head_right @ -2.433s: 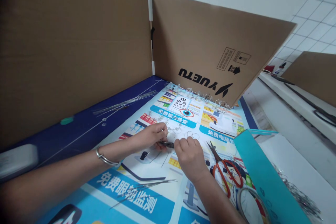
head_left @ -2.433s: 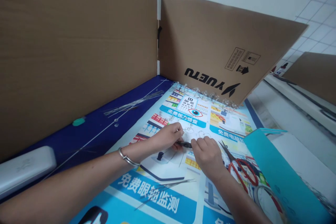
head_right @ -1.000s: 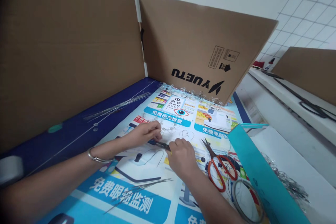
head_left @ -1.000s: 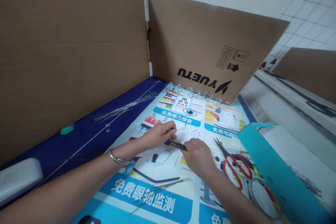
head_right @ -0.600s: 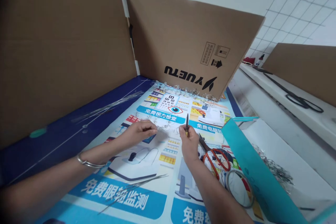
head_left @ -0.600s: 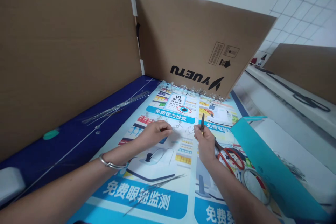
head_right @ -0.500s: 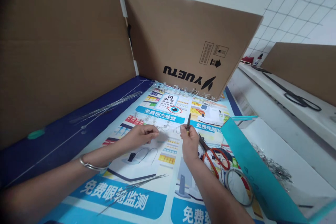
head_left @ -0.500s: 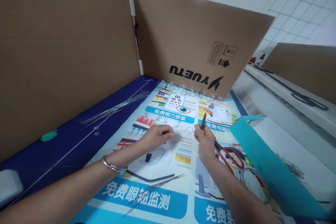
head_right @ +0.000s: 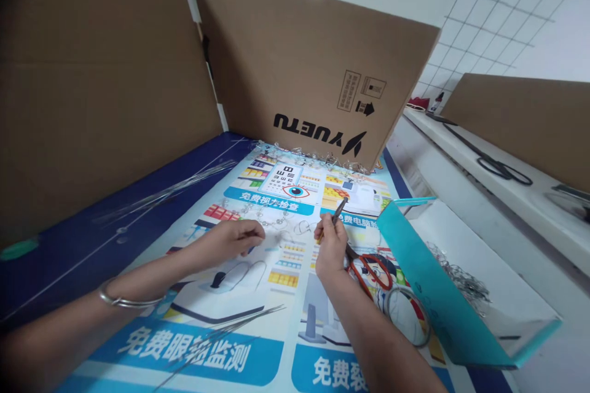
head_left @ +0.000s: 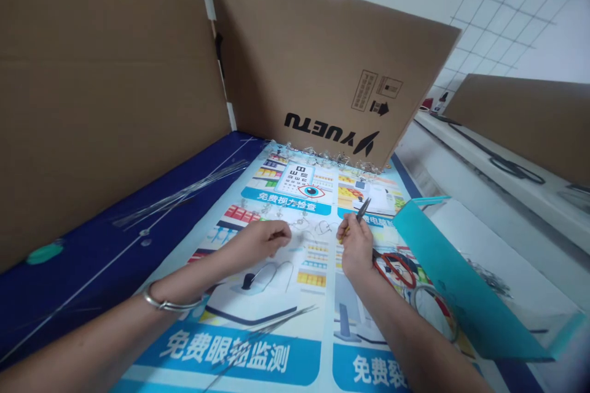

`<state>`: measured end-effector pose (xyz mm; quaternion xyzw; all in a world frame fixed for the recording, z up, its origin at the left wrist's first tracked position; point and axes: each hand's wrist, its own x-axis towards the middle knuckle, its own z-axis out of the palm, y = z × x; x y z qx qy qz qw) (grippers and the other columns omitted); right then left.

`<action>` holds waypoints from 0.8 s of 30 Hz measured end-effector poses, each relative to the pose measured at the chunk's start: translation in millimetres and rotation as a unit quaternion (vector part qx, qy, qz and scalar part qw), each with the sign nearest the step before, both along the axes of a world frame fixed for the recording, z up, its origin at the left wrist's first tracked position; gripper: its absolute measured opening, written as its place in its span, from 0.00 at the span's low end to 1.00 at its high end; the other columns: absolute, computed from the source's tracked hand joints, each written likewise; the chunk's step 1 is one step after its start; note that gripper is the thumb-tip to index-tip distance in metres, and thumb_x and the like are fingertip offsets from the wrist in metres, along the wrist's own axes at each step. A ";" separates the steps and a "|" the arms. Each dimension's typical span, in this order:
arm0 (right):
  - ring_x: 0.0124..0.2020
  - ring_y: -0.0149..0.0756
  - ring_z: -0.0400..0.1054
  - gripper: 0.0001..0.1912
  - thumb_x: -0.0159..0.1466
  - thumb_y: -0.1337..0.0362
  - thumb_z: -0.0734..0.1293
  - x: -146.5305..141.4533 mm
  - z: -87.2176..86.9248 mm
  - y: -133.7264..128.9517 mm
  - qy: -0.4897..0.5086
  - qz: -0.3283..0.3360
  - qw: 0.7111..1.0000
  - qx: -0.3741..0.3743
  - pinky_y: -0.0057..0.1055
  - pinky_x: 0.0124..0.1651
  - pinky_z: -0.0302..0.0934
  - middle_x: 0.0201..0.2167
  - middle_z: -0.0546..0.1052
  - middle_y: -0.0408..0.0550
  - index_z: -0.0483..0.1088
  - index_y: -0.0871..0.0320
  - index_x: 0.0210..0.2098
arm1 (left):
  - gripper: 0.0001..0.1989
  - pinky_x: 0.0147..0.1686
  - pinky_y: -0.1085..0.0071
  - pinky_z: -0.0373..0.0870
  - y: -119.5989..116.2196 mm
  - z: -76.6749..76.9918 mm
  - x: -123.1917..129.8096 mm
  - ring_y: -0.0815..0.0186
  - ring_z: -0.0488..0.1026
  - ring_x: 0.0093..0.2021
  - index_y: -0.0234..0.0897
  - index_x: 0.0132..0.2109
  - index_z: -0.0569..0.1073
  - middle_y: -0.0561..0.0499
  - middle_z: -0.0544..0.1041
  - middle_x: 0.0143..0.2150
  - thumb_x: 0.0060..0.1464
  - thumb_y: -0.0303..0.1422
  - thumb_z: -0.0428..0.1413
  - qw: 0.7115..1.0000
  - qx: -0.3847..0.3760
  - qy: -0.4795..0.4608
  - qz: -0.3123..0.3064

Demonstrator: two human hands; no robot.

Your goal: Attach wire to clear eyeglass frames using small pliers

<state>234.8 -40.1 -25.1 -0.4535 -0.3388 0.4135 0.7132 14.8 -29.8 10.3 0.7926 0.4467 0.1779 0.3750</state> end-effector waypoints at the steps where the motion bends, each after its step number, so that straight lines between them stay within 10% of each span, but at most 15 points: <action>1: 0.20 0.24 0.58 0.13 0.58 0.54 0.62 0.5 -0.7 0.5 0.006 -0.003 1.000 0.002 0.23 0.22 0.51 0.21 0.64 0.37 0.65 0.58 0.33 | 0.12 0.28 0.74 0.58 -0.4 3.2 -2.6 0.67 0.68 0.29 0.38 0.35 0.71 0.52 0.73 0.29 0.53 0.38 0.46 0.998 0.034 0.034 -0.029; 12: 0.30 0.28 0.66 0.15 0.59 0.53 0.60 3.5 -1.0 2.1 -0.073 -0.014 0.997 0.010 0.31 0.39 0.60 0.27 0.69 0.41 0.66 0.58 0.35 | 0.09 0.25 0.71 0.54 -15.2 -0.4 -2.6 0.62 0.69 0.30 0.38 0.33 0.68 0.49 0.72 0.37 0.53 0.35 0.45 0.943 0.158 0.263 -0.128; 24: 0.24 0.28 0.65 0.19 0.55 0.48 0.63 0.9 20.9 -5.7 -0.090 0.032 0.985 -0.146 0.27 0.26 0.61 0.25 0.67 0.41 0.66 0.59 0.32 | 0.11 0.24 0.71 0.53 -17.1 0.8 -4.3 0.61 0.70 0.31 0.38 0.32 0.68 0.48 0.73 0.34 0.54 0.36 0.43 0.936 0.169 0.277 -0.138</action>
